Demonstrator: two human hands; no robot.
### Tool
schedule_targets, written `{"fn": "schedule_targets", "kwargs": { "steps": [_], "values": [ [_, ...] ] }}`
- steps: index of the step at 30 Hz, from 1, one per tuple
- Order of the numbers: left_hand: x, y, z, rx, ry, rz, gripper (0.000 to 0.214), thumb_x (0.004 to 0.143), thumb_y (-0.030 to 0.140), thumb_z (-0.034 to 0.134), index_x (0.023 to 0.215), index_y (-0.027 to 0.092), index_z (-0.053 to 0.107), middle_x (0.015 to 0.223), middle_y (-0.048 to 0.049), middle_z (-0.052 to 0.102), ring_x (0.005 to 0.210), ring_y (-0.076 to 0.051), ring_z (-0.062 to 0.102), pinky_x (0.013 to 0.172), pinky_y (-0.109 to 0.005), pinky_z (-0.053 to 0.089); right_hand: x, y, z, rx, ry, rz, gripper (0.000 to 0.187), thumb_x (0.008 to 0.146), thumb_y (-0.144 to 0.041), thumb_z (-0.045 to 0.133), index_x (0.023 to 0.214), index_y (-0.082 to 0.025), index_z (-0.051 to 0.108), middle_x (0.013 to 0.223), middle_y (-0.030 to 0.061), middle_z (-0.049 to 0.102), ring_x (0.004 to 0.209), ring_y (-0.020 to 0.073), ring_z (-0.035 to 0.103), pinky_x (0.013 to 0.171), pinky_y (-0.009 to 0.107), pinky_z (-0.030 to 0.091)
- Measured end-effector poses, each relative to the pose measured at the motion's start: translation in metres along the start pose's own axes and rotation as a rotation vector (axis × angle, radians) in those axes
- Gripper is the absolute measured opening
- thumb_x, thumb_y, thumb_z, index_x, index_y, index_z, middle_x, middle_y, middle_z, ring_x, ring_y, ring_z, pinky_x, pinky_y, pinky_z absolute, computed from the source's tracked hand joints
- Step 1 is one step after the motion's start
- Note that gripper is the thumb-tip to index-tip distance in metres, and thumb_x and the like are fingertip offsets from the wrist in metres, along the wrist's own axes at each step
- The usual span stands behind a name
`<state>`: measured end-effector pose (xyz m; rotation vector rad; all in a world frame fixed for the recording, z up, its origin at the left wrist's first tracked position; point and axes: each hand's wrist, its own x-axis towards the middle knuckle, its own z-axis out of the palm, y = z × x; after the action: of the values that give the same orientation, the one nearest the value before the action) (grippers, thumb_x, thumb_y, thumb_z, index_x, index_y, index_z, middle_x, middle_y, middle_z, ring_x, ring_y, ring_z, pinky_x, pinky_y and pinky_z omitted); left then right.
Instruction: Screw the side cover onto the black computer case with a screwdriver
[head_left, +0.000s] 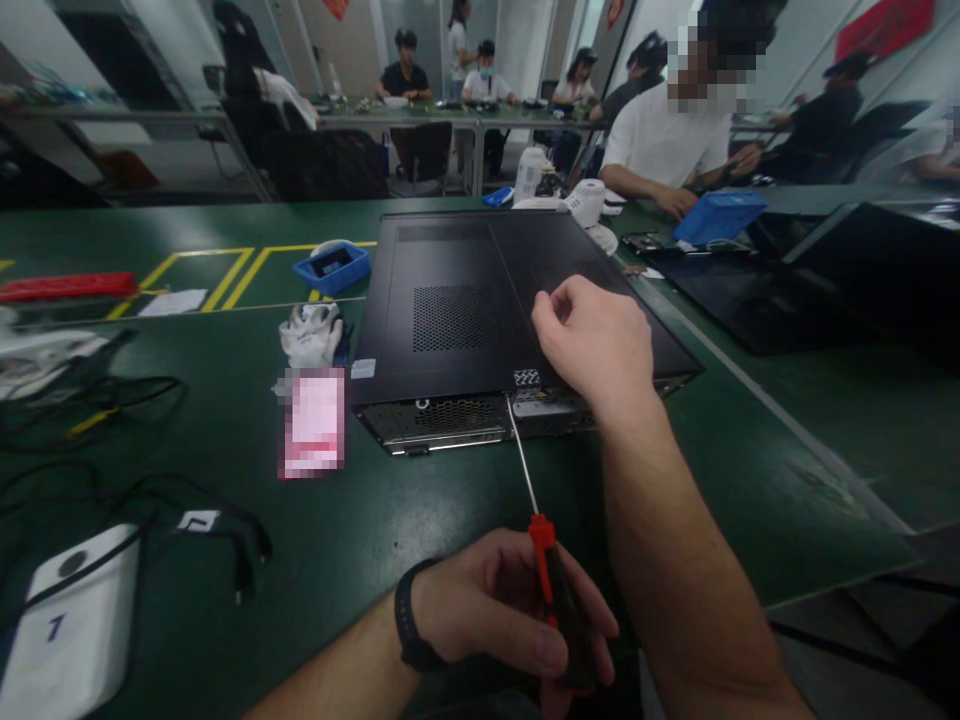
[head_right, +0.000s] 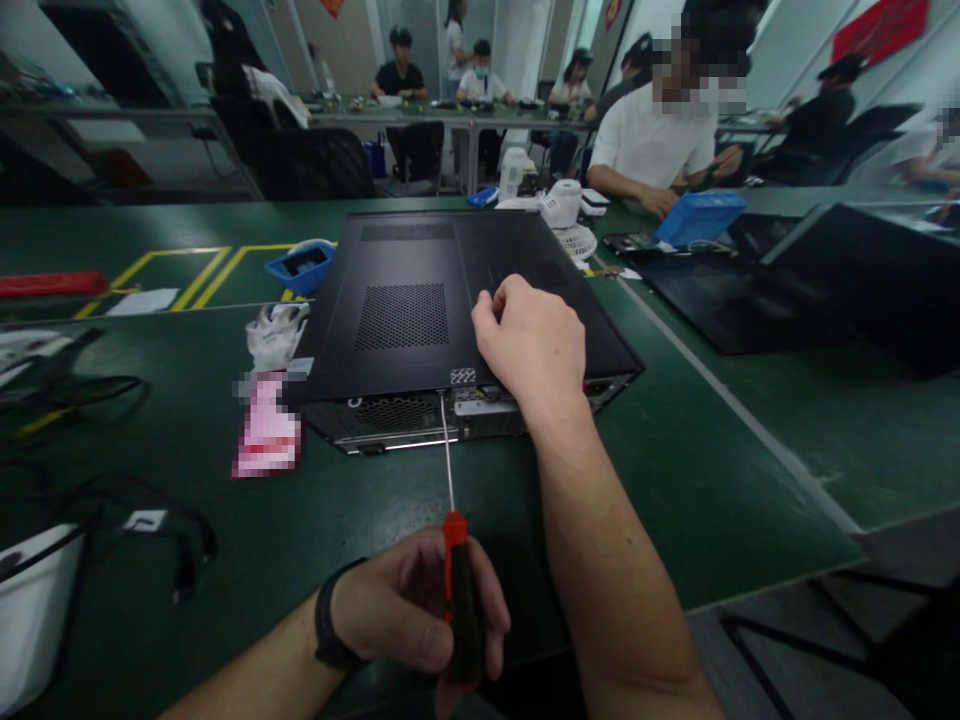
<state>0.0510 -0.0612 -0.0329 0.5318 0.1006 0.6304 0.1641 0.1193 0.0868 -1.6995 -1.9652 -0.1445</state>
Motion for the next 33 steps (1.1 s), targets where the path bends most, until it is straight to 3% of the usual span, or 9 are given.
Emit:
{"fn": "schedule_targets", "kwargs": {
  "steps": [6,11,15,23,29,33],
  "values": [
    [-0.0006,-0.0014,0.0002,0.051,0.031,0.077,0.037,0.072,0.033,0.093,0.091,0.011,0.071,0.078,-0.0052,0.071,0.055,-0.010,0.066,0.048,-0.017,0.053,-0.0005,0.0006,0.0008,-0.003,0.007,0.003,0.034,0.096,-0.048,0.051,0.086,-0.021,0.069,0.079,0.0093,0.073,0.071,0.0232,0.061,0.069,0.036,0.039],
    [0.0016,-0.0065,-0.0024,-0.005,-0.038,0.097,0.033,0.081,0.031,0.086,0.099,0.016,0.063,0.084,-0.0065,0.076,0.055,-0.012,0.069,0.051,-0.020,0.055,-0.0002,-0.0003,-0.0001,-0.005,-0.007,0.007,0.033,0.097,-0.047,0.051,0.086,-0.022,0.069,0.080,0.0088,0.072,0.074,0.0238,0.063,0.071,0.036,0.041],
    [0.0009,-0.0034,0.0021,-0.017,-0.009,0.066,0.038,0.079,0.031,0.087,0.108,0.013,0.069,0.086,-0.0083,0.077,0.057,-0.012,0.069,0.053,-0.021,0.054,-0.0005,-0.0005,-0.0003,-0.001,-0.003,0.007,0.032,0.096,-0.047,0.051,0.087,-0.022,0.069,0.080,0.0084,0.072,0.074,0.0244,0.064,0.071,0.036,0.041],
    [-0.0019,0.0002,0.0041,-0.027,-0.026,0.050,0.033,0.075,0.024,0.088,0.103,0.013,0.074,0.089,-0.0078,0.076,0.055,-0.012,0.069,0.049,-0.019,0.053,-0.0012,0.0014,0.0017,-0.011,0.021,-0.003,0.034,0.096,-0.048,0.050,0.088,-0.022,0.071,0.079,0.0085,0.073,0.072,0.0238,0.062,0.068,0.036,0.039],
    [-0.0003,-0.0013,0.0002,0.029,-0.042,0.065,0.036,0.076,0.034,0.090,0.094,0.013,0.068,0.079,-0.0058,0.074,0.050,-0.012,0.067,0.046,-0.019,0.054,-0.0008,0.0007,0.0012,-0.015,0.020,0.002,0.034,0.095,-0.048,0.050,0.087,-0.022,0.071,0.080,0.0095,0.073,0.073,0.0246,0.063,0.069,0.036,0.040],
    [-0.0001,-0.0032,0.0010,-0.024,-0.030,0.064,0.041,0.074,0.031,0.091,0.104,0.016,0.067,0.084,-0.0060,0.076,0.055,-0.014,0.069,0.050,-0.021,0.054,-0.0003,-0.0004,0.0008,-0.018,0.012,0.012,0.033,0.095,-0.048,0.050,0.086,-0.023,0.070,0.079,0.0096,0.073,0.072,0.0255,0.064,0.069,0.037,0.040]
  ]
}}
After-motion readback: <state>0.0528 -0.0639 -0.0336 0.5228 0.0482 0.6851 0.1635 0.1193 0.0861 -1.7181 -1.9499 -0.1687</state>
